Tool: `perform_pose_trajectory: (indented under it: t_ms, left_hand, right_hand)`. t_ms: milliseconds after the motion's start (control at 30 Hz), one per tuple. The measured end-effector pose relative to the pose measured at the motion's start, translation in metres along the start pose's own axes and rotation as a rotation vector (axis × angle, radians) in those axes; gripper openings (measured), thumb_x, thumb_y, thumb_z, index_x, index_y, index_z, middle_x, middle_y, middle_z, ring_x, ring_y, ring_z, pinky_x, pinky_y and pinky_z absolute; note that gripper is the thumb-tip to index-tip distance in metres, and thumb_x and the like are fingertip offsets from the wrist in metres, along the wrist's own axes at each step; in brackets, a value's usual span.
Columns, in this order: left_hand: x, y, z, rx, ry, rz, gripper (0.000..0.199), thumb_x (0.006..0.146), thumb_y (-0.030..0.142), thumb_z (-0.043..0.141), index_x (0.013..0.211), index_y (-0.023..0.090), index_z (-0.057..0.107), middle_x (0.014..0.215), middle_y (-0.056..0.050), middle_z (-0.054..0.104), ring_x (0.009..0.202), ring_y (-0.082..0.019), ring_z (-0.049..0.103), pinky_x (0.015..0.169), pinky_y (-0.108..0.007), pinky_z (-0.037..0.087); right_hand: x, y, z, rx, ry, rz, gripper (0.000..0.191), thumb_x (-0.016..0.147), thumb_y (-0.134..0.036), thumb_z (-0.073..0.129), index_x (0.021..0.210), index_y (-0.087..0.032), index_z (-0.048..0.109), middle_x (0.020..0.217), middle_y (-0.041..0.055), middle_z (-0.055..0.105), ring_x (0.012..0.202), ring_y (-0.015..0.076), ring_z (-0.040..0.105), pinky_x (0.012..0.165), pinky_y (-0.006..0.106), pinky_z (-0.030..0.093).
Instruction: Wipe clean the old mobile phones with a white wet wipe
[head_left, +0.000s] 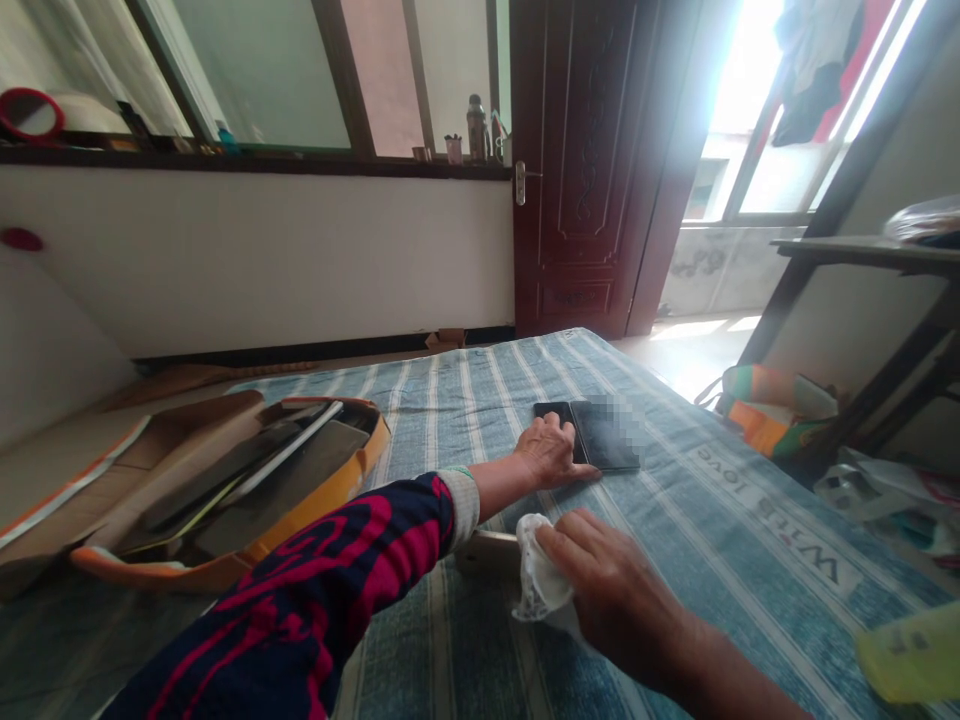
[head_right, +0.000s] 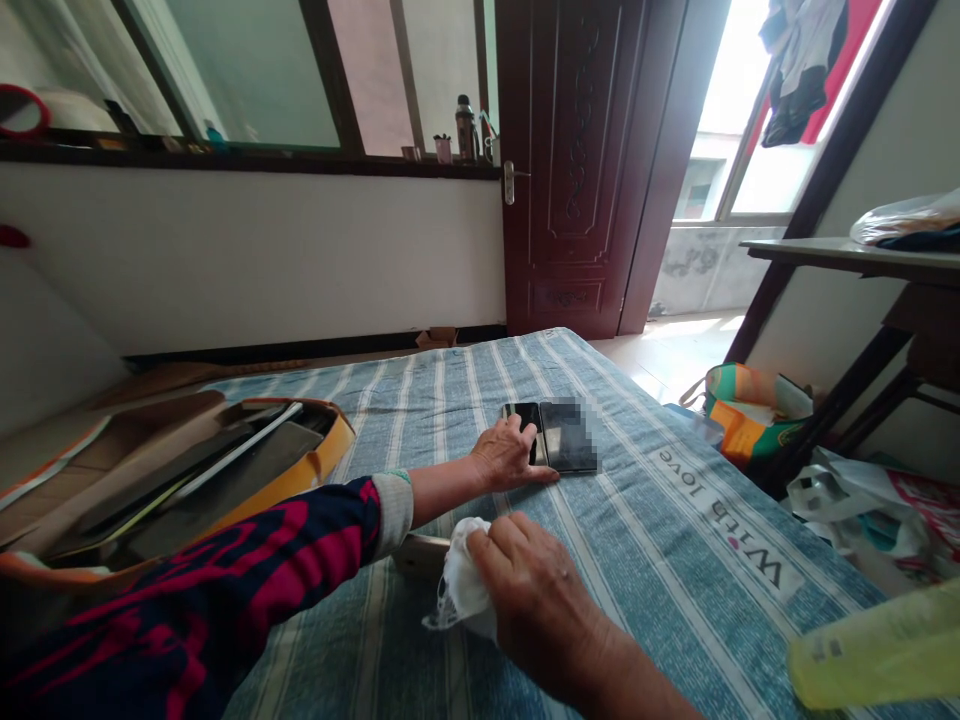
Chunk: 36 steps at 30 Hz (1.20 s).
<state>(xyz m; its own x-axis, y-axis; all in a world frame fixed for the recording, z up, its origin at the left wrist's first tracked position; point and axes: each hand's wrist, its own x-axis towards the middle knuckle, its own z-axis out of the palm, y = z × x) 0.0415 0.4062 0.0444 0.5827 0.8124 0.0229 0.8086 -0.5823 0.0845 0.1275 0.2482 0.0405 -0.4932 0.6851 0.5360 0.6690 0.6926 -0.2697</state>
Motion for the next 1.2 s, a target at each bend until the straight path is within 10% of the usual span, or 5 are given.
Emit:
perform_pose_trajectory:
  t_ms: [233,467,700,1200]
  left_hand:
    - [-0.013,-0.018,-0.017,-0.172,-0.083,-0.014,0.066,0.068,0.065,0.062,0.11,0.014,0.06,0.115,-0.017,0.057,0.101,-0.034,0.059,0.084,-0.044,0.047]
    - [-0.108,-0.054,-0.047,-0.529,-0.142,-0.032,0.041,0.087,0.046,0.045,0.095,0.011,0.067,0.08,-0.005,0.068,0.067,-0.015,0.063,0.058,-0.023,0.047]
    - [-0.194,-0.057,-0.043,-0.811,0.122,-0.123,0.027,0.084,0.033,0.052,0.08,0.014,0.071,0.07,-0.001,0.063,0.064,-0.012,0.054,0.059,-0.021,0.043]
    - [-0.235,-0.054,-0.028,-0.567,0.375,-0.135,0.019,0.083,0.025,0.053,0.07,0.016,0.064,0.067,0.0,0.06,0.064,-0.012,0.055,0.061,-0.022,0.042]
  right_hand:
    - [0.0,0.007,-0.003,0.06,-0.066,0.042,0.022,0.081,-0.002,0.052,0.096,-0.017,0.057,0.079,0.0029,0.054,0.071,0.0173,0.046,0.06,0.028,0.031]
    - [0.004,0.011,-0.001,0.201,-0.041,0.089,0.019,0.083,-0.002,0.05,0.091,-0.016,0.061,0.077,0.0023,0.054,0.07,0.015,0.047,0.061,0.025,0.034]
    - [0.022,0.014,0.005,0.31,-0.052,0.058,0.014,0.086,-0.009,0.054,0.085,-0.017,0.066,0.076,0.0011,0.055,0.067,0.0116,0.051,0.06,0.022,0.036]
    - [0.047,-0.032,0.037,0.081,0.143,-0.218,0.024,0.094,-0.014,0.043,0.105,-0.015,0.064,0.085,0.0079,0.063,0.08,0.0186,0.055,0.075,0.034,0.047]
